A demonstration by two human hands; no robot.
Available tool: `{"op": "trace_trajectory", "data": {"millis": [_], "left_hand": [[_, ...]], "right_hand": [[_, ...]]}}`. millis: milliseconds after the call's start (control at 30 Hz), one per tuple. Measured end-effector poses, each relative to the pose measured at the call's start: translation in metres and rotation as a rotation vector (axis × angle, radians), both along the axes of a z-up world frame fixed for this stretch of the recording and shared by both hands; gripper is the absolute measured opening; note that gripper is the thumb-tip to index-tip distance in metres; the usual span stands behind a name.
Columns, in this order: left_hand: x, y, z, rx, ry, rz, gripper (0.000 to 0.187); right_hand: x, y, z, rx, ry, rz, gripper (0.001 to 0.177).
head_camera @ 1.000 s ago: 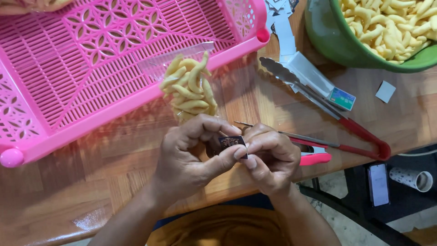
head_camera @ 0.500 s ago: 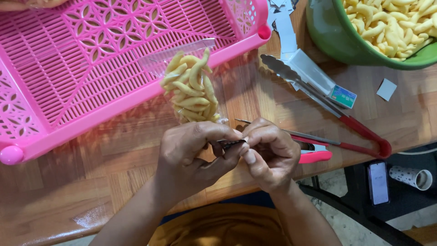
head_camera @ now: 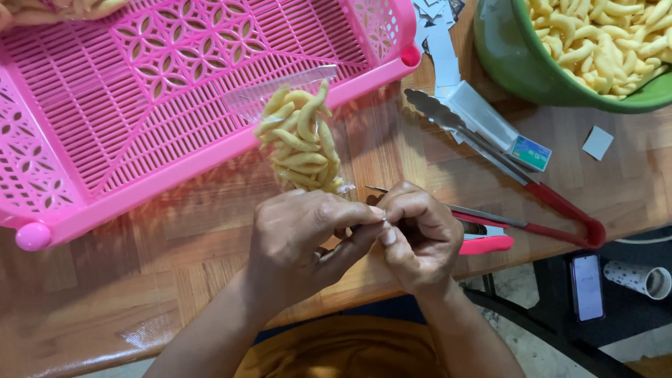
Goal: Folding the tops of plastic snack bags and stapling paper labels to seal them.
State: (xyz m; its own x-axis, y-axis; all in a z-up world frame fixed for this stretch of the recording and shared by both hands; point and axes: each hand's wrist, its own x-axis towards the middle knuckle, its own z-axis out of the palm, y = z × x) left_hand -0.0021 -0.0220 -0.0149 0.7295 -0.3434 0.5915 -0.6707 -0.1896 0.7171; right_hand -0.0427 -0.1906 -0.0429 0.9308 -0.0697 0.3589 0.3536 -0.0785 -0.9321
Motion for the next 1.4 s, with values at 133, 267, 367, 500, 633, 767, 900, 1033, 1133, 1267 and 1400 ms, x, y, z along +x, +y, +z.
{"op": "trace_trajectory", "data": {"millis": [133,267,367,500,633,767,900,1033,1133,1267,1400], "left_hand": [[-0.0007,-0.0002,-0.0011,-0.004,0.024,0.006,0.014],[-0.0011,-0.0016,-0.0017,-0.031,0.058,0.003,0.013],[-0.001,0.0,-0.0015,-0.059,0.088,0.018,0.015],[-0.0015,0.0009,0.0004,-0.111,0.145,0.079,0.017],[-0.0039,-0.0002,-0.0016,-0.134,0.184,0.061,0.017],[-0.0039,-0.0024,-0.0028,-0.118,0.207,0.026,0.016],[-0.0018,-0.0016,-0.0044,-0.086,0.121,0.027,0.018],[0.0002,-0.0007,-0.001,-0.032,0.062,0.034,0.015],[0.0004,0.0001,-0.0002,0.041,0.011,0.05,0.01],[0.0006,-0.0003,0.0,0.07,-0.047,0.052,0.007],[-0.0007,-0.0007,-0.0002,0.072,-0.012,0.055,0.01]], "right_hand": [[-0.0018,-0.0022,-0.0035,0.021,0.018,-0.002,0.012],[-0.0009,-0.0028,-0.0011,-0.009,0.005,-0.002,0.011],[0.0009,-0.001,0.0023,-0.032,-0.019,0.003,0.011],[0.0005,0.0036,0.0041,-0.017,0.003,-0.05,0.012],[-0.0008,0.0021,0.0022,0.009,0.018,-0.056,0.01],[-0.0008,-0.0003,0.0015,0.002,0.032,-0.012,0.019],[-0.0007,0.0,-0.0004,0.003,0.027,-0.009,0.017],[0.0003,-0.0001,-0.0022,-0.029,0.042,-0.03,0.013],[0.0023,0.002,0.0005,-0.055,0.045,-0.055,0.004],[0.0033,0.0026,0.001,-0.092,0.026,-0.075,0.004],[0.0021,0.0014,-0.0005,-0.126,0.027,-0.091,0.004]]}}
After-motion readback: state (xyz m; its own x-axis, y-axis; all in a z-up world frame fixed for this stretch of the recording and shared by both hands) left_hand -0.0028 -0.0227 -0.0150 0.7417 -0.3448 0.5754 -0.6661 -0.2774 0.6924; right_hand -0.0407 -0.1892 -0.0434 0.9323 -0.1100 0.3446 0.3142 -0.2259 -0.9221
